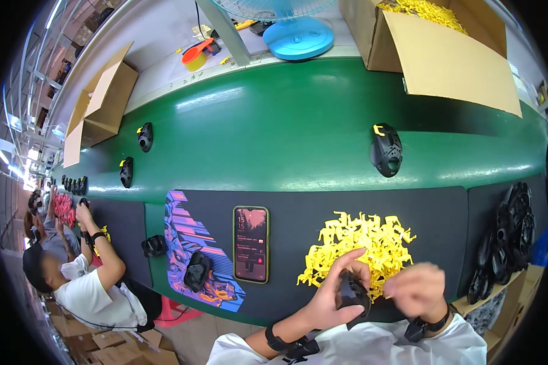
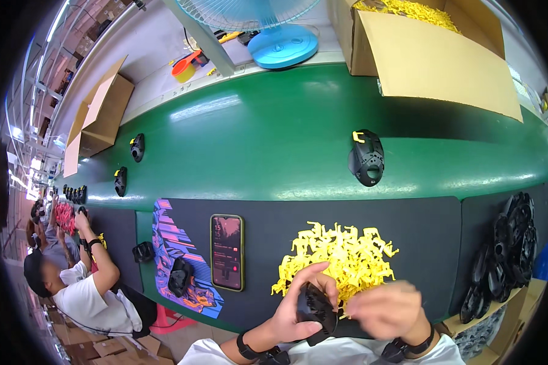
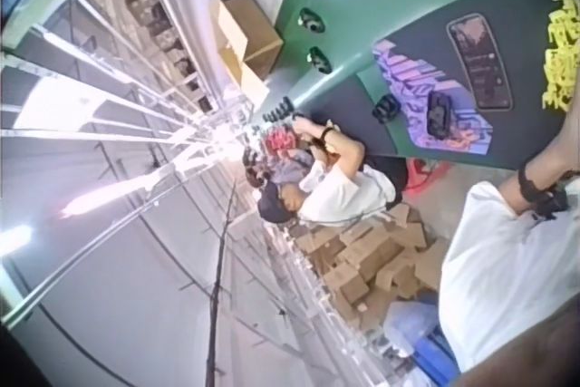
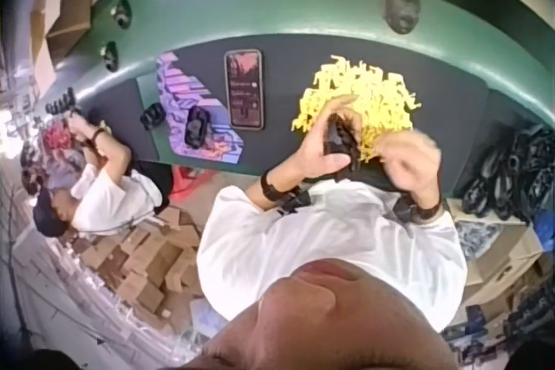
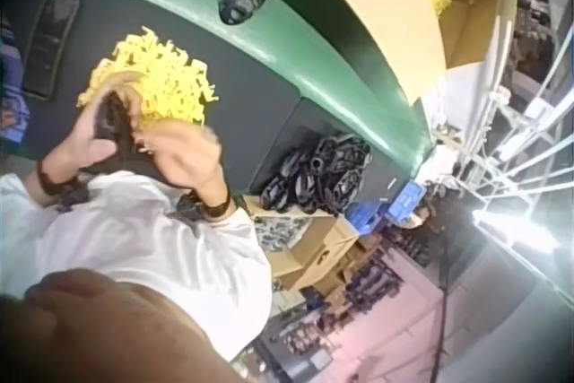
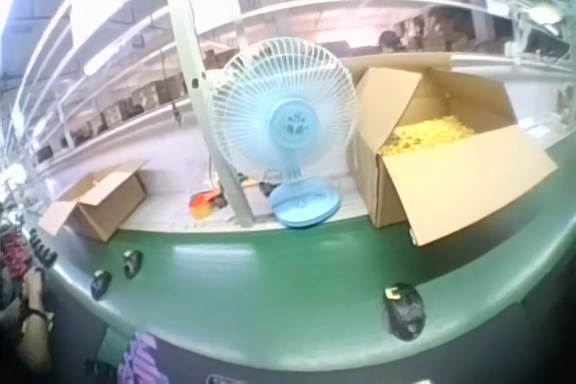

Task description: Installing yellow internal components into black computer mouse shells.

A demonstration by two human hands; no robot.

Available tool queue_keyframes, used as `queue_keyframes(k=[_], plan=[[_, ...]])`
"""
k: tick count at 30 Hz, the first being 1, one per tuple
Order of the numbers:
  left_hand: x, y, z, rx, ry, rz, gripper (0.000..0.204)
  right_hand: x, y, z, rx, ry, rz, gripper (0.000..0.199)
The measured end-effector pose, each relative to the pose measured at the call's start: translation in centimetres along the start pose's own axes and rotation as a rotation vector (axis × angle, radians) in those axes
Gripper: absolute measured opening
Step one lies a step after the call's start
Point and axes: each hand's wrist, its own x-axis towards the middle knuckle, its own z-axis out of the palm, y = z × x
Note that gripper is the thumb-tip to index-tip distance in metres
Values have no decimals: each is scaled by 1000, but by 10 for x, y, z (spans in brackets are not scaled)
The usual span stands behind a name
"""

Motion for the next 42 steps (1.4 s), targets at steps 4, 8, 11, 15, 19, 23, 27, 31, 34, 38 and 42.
queue_keyframes(k=[4, 8, 11, 15, 19, 23, 27, 31, 34, 38, 42], plan=[[-10, 2, -2, -115, 56, 27, 87, 9, 14, -6, -599, 66, 302, 22], [-17, 7, -14, -174, 31, 62, 84, -2, 29, -3, -696, -12, 431, 25], [-33, 7, -17, -311, 56, 83, 84, -10, 33, -5, -540, 71, 567, 31], [-50, 4, -18, -197, 189, 90, 85, -11, 45, -19, -433, 73, 605, 35], [-59, 8, -17, -105, 386, 271, 96, -12, 62, -38, -360, 66, 524, 39], [-99, 45, -35, -176, 301, 342, 91, -16, 68, -49, -114, 268, 446, 36], [-61, 34, -28, -10, 147, 349, 85, -28, 67, -53, 142, 373, 354, 32], [-18, 11, -10, -121, -1, 174, 68, -46, 64, -47, 510, 514, 528, 22], [9, 2, 11, -69, -25, 118, 103, -48, 57, -47, 449, 498, 465, 19], [35, -11, 20, -104, 32, 54, 102, -42, 32, -45, 218, 539, 309, 18], [43, -15, 24, 153, 33, 227, 101, -30, -10, -34, 66, 454, 62, 26]])
